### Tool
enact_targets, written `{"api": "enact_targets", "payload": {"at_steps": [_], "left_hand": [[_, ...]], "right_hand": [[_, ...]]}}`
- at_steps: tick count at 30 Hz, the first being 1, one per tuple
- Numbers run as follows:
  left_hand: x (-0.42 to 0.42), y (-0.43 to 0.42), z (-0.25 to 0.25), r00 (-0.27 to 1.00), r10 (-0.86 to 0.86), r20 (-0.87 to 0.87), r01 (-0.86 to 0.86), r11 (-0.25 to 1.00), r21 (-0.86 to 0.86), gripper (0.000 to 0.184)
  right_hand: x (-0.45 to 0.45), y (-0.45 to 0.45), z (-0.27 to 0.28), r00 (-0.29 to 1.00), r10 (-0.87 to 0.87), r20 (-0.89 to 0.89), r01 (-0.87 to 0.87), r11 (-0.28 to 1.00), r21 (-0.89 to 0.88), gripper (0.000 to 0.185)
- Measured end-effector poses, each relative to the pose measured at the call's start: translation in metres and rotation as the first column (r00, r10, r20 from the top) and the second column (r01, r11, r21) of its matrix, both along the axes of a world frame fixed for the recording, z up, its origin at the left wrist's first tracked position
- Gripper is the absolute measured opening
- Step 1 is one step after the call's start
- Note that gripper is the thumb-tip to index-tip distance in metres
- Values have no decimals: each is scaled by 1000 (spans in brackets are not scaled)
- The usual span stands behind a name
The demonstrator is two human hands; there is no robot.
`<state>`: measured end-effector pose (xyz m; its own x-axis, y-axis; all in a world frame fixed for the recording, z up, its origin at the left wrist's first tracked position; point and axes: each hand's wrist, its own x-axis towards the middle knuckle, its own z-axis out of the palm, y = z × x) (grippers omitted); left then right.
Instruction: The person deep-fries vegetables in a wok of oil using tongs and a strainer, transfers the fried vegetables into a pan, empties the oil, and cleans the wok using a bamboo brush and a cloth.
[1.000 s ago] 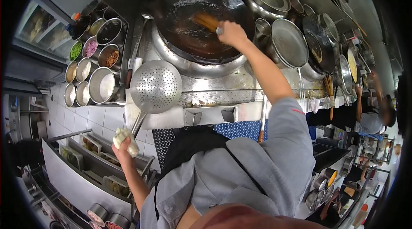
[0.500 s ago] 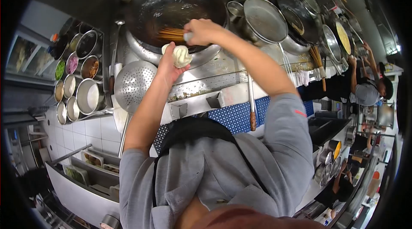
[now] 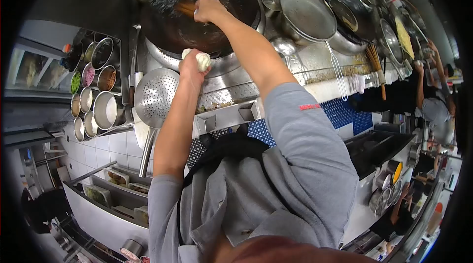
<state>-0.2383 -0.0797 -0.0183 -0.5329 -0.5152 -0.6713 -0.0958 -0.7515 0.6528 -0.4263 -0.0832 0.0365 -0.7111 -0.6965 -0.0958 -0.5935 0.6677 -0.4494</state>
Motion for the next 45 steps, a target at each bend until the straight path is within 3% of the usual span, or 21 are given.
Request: {"api": "enact_targets", "payload": {"at_steps": [4,7,12,14,18,20,24,30,33,34,39,41,43,44,45], "left_hand": [[21,-19,8,993,-69,-99,65,997,-48,6],[53,-42,19,958,-197,-207,178,978,-107,7],[81,-57,69,987,-156,-37,135,930,-341,11],[82,-54,89,990,-140,3,125,875,-467,12],[72,-55,114,991,-132,28,119,751,-650,17],[67,-51,122,989,-144,22,119,714,-690,19],[59,-41,135,990,-127,57,121,578,-807,21],[47,-41,144,979,-204,16,93,377,-921,17],[46,-36,141,993,-121,9,35,215,-976,28],[52,-27,144,995,-71,75,87,172,-981,35],[95,5,111,998,-27,61,59,-63,-996,42],[117,5,74,988,-129,-90,-83,53,-995,44],[137,-1,32,976,-128,-179,-175,45,-984,45],[147,0,14,978,-104,-182,-176,62,-982,46],[154,-1,-3,979,-85,-186,-180,76,-981,46]], "right_hand": [[52,81,71,967,50,251,-80,990,114,45],[67,136,81,954,-8,301,3,1000,17,46],[116,176,66,977,-4,214,38,987,-156,46],[130,176,57,985,2,172,42,967,-253,46],[149,178,62,951,-65,303,166,932,-323,46],[148,176,52,966,-48,253,145,912,-385,48],[158,183,57,883,-114,456,337,830,-445,48],[165,181,56,859,-137,493,419,741,-525,54],[170,185,63,836,-144,530,454,723,-520,57],[171,185,65,828,-144,542,463,720,-517,58],[187,193,58,824,-74,561,458,670,-584,58],[200,199,57,824,-27,566,445,651,-615,57],[216,205,59,812,17,584,427,665,-613,56],[218,194,32,921,11,390,306,599,-740,53],[222,194,33,909,17,418,309,645,-699,52]]}}
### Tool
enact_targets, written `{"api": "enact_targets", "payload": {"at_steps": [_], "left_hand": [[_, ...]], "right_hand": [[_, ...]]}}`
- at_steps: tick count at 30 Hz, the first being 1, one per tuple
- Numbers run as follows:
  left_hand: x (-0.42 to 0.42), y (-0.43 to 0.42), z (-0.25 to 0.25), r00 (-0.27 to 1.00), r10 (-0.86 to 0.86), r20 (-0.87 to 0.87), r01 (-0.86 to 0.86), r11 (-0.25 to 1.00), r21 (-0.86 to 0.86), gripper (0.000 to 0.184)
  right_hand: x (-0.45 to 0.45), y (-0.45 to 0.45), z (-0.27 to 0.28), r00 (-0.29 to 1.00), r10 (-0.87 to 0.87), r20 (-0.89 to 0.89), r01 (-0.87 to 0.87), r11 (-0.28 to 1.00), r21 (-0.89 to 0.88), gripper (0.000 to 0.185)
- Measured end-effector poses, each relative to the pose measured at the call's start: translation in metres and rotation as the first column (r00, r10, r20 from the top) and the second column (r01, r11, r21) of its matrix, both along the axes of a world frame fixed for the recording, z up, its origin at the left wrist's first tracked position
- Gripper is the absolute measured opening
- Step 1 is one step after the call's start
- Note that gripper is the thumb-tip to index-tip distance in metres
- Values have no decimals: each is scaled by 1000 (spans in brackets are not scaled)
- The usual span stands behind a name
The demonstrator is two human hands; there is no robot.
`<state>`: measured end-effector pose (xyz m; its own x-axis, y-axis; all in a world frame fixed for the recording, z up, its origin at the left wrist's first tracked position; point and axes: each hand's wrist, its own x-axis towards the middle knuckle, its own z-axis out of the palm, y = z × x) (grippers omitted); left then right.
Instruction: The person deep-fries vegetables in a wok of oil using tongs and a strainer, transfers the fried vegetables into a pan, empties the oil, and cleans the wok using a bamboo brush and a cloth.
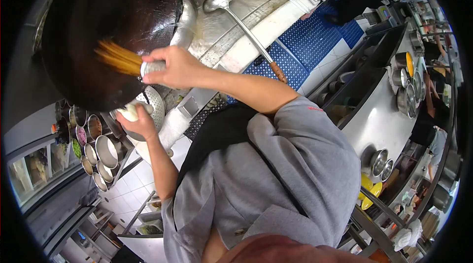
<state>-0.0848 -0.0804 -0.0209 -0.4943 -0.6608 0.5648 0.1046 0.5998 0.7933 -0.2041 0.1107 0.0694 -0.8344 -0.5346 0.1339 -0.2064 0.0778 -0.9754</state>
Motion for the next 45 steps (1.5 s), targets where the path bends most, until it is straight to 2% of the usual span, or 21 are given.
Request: {"api": "enact_targets", "payload": {"at_steps": [2,4,6,7,8,9,10,13,15,16,17,19,22,26,30,33,37,39,42,44,45], "left_hand": [[8,5,-20,1000,-8,-17,10,992,124,47],[13,3,-34,993,110,37,-112,992,66,49],[16,1,-37,984,161,71,-174,946,273,51],[17,0,-21,952,210,224,-260,939,224,49],[17,-13,-17,943,185,278,-254,937,240,45],[10,-14,-9,970,147,195,-220,873,436,38],[1,-35,-13,969,118,217,-217,826,520,37],[-25,-41,33,979,92,181,-190,732,654,29],[-39,-45,48,981,43,187,-165,683,712,25],[-46,-41,54,981,21,195,-161,652,741,24],[-53,-35,56,975,7,222,-182,599,780,25],[-72,-27,39,985,7,175,-153,519,841,25],[-96,-11,23,993,-56,101,-72,382,921,27],[-121,7,17,998,-38,43,-30,292,956,21],[-136,12,6,997,-67,-26,42,241,970,24],[-146,19,8,1000,-18,-4,8,216,976,28],[-147,25,15,1000,0,8,-8,209,978,25],[-148,22,11,1000,-8,-15,16,196,980,25],[-148,13,3,994,-90,-53,68,166,984,17],[-151,0,-19,978,-164,-125,152,161,975,15],[-152,-1,-21,979,-148,-143,165,147,975,18]], "right_hand": [[12,4,3,997,56,60,-62,992,106,50],[14,1,-7,998,63,-9,-63,997,33,50],[11,9,-6,998,62,-26,-61,997,43,49],[12,14,-7,998,52,-25,-54,996,-65,48],[12,24,-1,999,37,-29,-38,998,-57,48],[14,39,5,997,-4,-79,-5,994,-110,47],[14,53,9,997,-36,-75,26,990,-136,46],[20,98,3,962,-246,-121,235,967,-97,51],[28,124,-21,915,-366,-171,382,921,70,58],[30,133,-50,842,-415,-346,466,882,76,66],[39,149,-49,915,-345,-209,402,830,386,64],[34,166,-123,948,-282,-145,310,733,605,59],[56,173,-89,915,-376,-148,388,717,579,56],[49,190,-120,926,-326,-192,376,739,559,61],[26,190,-82,884,-459,86,377,811,448,61],[-10,162,-53,898,-355,-259,405,898,174,59],[-74,93,30,954,17,-299,95,931,353,60],[-125,50,37,912,247,-326,-32,838,545,57],[-200,-9,31,791,568,-227,-139,528,838,44],[-231,-32,60,715,620,-322,112,354,929,35],[-260,-56,49,702,521,-485,362,326,874,30]]}}
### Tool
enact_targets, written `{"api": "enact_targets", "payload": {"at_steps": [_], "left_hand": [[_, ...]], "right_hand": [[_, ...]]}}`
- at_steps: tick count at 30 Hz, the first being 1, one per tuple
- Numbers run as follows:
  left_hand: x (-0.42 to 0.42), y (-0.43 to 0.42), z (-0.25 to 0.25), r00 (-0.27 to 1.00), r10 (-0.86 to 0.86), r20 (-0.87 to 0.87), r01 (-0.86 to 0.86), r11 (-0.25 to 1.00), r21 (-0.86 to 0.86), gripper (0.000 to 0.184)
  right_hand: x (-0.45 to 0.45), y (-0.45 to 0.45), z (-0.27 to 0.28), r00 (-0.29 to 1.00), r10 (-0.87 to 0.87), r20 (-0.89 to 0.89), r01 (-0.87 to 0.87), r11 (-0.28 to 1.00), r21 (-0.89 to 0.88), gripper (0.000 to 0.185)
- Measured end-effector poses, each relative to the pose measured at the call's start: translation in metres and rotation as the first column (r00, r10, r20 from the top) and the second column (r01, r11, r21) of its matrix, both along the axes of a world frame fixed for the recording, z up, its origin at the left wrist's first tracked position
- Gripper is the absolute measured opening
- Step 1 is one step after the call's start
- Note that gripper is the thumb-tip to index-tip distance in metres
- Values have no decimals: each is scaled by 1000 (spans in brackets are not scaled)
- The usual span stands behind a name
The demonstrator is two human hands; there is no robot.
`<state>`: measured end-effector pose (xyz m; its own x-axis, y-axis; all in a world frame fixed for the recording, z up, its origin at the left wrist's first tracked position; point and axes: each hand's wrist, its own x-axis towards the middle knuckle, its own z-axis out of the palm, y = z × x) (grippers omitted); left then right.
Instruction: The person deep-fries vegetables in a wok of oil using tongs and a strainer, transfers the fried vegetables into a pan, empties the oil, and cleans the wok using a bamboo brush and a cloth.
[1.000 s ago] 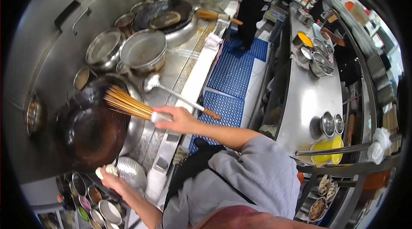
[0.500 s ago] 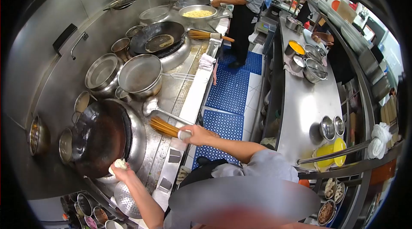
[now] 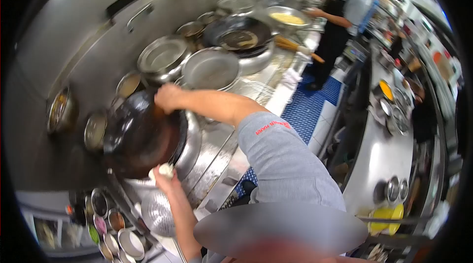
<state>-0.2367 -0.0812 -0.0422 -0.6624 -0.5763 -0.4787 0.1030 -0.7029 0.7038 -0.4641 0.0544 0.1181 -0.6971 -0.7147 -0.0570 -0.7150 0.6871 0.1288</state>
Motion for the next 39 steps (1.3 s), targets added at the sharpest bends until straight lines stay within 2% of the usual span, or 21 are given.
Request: {"api": "enact_targets", "payload": {"at_steps": [2,4,8,10,11,13,15,17,18,21,22,23,24,25,27,29,30,33,35,37,39], "left_hand": [[0,5,1,999,44,29,-44,999,16,23],[0,12,9,996,82,33,-82,997,11,24],[7,18,26,986,151,71,-153,988,23,21],[8,17,30,993,104,50,-106,993,46,19],[9,15,28,995,90,41,-92,995,46,19],[8,15,30,997,71,28,-73,995,65,19],[10,13,25,998,21,61,-24,999,45,23],[10,12,28,998,11,69,-15,998,61,22],[9,12,29,997,11,70,-16,997,71,22],[12,12,25,999,-7,43,3,996,89,21],[18,8,28,998,-51,24,47,991,124,18],[31,6,23,998,-64,-19,66,988,143,19],[48,5,16,995,-76,-61,85,983,163,20],[59,2,12,990,-87,-109,105,979,176,21],[89,9,19,994,-105,-27,104,995,-9,30],[102,15,11,992,-124,-28,124,992,-20,36],[107,20,17,991,-135,-18,134,990,-40,36],[114,38,15,985,-170,22,169,985,19,37],[118,42,1,973,-229,37,226,971,79,39],[131,46,-2,940,-340,26,341,939,-49,51],[142,53,-15,899,-398,185,438,811,-387,58]], "right_hand": [[-30,-37,-7,981,-119,-156,65,947,-315,21],[-45,-79,-43,983,-183,-28,125,769,-627,24],[29,-117,-96,885,114,451,104,896,-431,42],[86,-88,-52,604,141,784,166,941,-297,58],[72,-74,-82,752,402,522,-166,882,-441,58],[26,-53,-62,901,321,292,-291,946,-143,54],[-38,-50,-45,994,70,-86,-71,997,-9,43],[-52,-61,-38,977,-179,-115,111,891,-440,39],[-47,-77,-46,954,-280,-107,166,792,-587,39],[-18,-106,-110,988,-107,107,138,927,-348,42],[26,-98,-96,952,151,268,-52,938,-342,41],[57,-90,-85,887,245,393,-119,941,-317,47],[93,-69,-40,639,143,756,90,962,-258,52],[104,-53,-19,622,216,753,13,958,-286,55],[22,-32,-64,868,440,230,-385,889,-248,48],[-43,-33,-44,999,19,-27,-21,998,-51,43],[-51,-42,-40,990,-133,-42,116,954,-278,41],[-37,-71,-56,966,-257,28,233,818,-526,37],[-18,-86,-104,989,-23,147,65,956,-287,38],[55,-75,-80,887,275,371,-172,942,-288,45],[98,-47,-30,719,253,648,-49,948,-315,52]]}}
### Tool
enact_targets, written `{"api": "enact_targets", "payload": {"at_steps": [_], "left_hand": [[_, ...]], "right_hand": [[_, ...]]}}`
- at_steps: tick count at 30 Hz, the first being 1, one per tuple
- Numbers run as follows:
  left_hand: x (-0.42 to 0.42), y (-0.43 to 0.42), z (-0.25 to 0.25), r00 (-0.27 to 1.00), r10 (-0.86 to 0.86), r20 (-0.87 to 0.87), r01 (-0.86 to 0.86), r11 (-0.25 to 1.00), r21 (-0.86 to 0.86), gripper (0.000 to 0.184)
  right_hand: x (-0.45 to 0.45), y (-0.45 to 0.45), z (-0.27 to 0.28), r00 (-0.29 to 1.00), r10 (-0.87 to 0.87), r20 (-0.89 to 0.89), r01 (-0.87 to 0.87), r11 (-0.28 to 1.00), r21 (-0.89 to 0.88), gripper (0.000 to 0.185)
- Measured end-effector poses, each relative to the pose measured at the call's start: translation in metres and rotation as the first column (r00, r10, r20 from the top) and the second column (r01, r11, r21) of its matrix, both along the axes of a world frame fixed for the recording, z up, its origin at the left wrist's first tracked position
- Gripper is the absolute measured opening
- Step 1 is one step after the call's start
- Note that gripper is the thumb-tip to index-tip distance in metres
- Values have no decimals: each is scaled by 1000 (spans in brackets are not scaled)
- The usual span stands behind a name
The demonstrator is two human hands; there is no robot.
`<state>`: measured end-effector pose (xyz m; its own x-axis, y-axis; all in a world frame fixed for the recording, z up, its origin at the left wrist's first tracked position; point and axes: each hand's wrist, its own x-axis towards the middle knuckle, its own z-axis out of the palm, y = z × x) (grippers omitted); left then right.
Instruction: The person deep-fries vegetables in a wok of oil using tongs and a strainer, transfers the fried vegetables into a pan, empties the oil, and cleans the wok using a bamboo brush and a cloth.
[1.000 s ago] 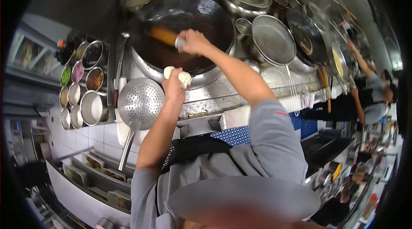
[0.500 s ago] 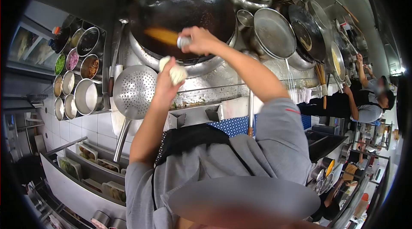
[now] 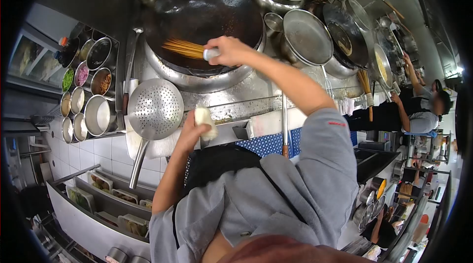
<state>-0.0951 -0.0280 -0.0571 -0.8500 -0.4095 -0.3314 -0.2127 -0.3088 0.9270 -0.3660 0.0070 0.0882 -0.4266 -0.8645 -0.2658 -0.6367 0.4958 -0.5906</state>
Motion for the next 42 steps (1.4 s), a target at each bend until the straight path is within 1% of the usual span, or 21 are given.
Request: {"api": "enact_targets", "payload": {"at_steps": [1,4,5,8,10,13,14,15,18,19,22,24,26,29,31,32,35,37,40,41,42], "left_hand": [[1,4,8,997,-77,24,81,970,-229,59],[0,24,33,960,-211,186,280,678,-679,62],[-2,31,32,946,-210,247,324,610,-723,63],[-6,54,15,917,-154,369,400,370,-839,64],[-10,58,-1,907,-133,401,420,199,-885,63],[-6,60,-6,931,-133,340,348,38,-937,57],[-6,59,-8,932,-136,336,345,48,-938,58],[-4,58,-9,931,-141,337,347,59,-936,60],[2,61,-10,937,-96,336,340,30,-940,65],[3,60,-8,940,-71,333,335,8,-942,66],[7,62,-5,935,-50,351,352,10,-936,73],[14,65,-2,926,-59,372,375,36,-926,77],[13,59,3,922,-70,380,384,48,-922,80],[21,55,12,968,-94,232,244,135,-960,75],[30,52,20,996,-63,67,81,255,-963,71],[33,47,26,999,-38,-21,-8,309,-951,69],[67,15,28,974,150,-171,-206,262,-943,61],[117,-4,23,930,335,-150,-215,165,-963,59],[175,-34,21,823,569,-4,-29,35,-999,57],[192,-41,23,776,626,74,85,12,-996,57],[207,-47,24,722,676,147,200,-1,-980,57]], "right_hand": [[-32,7,-11,959,152,-240,-168,985,-47,50],[-138,8,-3,673,-47,-738,280,940,195,47],[-148,6,-1,586,-321,-744,367,924,-109,42],[-134,-16,-18,600,-553,-579,492,825,-278,39],[-115,-25,-66,806,-250,-537,301,953,9,41],[-11,10,-7,993,-21,-113,32,995,93,49],[-10,25,-2,1000,1,28,-3,998,69,51],[-50,31,-17,976,153,-153,-149,988,36,53],[-140,35,2,640,-53,-766,285,943,173,38],[-150,31,2,584,-359,-728,343,922,-179,36],[-141,4,-31,576,-561,-595,474,822,-317,37],[-119,-8,-80,719,-180,-671,199,979,-50,45],[-33,4,-24,968,19,-249,-2,998,67,52],[-53,36,11,990,139,-20,-137,985,101,56],[-119,52,22,857,14,-516,142,955,261,45],[-140,60,19,672,-213,-710,398,912,103,36],[-161,98,2,409,-701,-585,355,712,-606,54],[-78,117,16,589,-780,210,731,404,-550,59],[-20,177,-99,765,-633,-122,253,469,-846,56],[35,186,-119,757,-634,160,442,317,-839,58],[73,203,-145,731,-665,157,473,327,-818,53]]}}
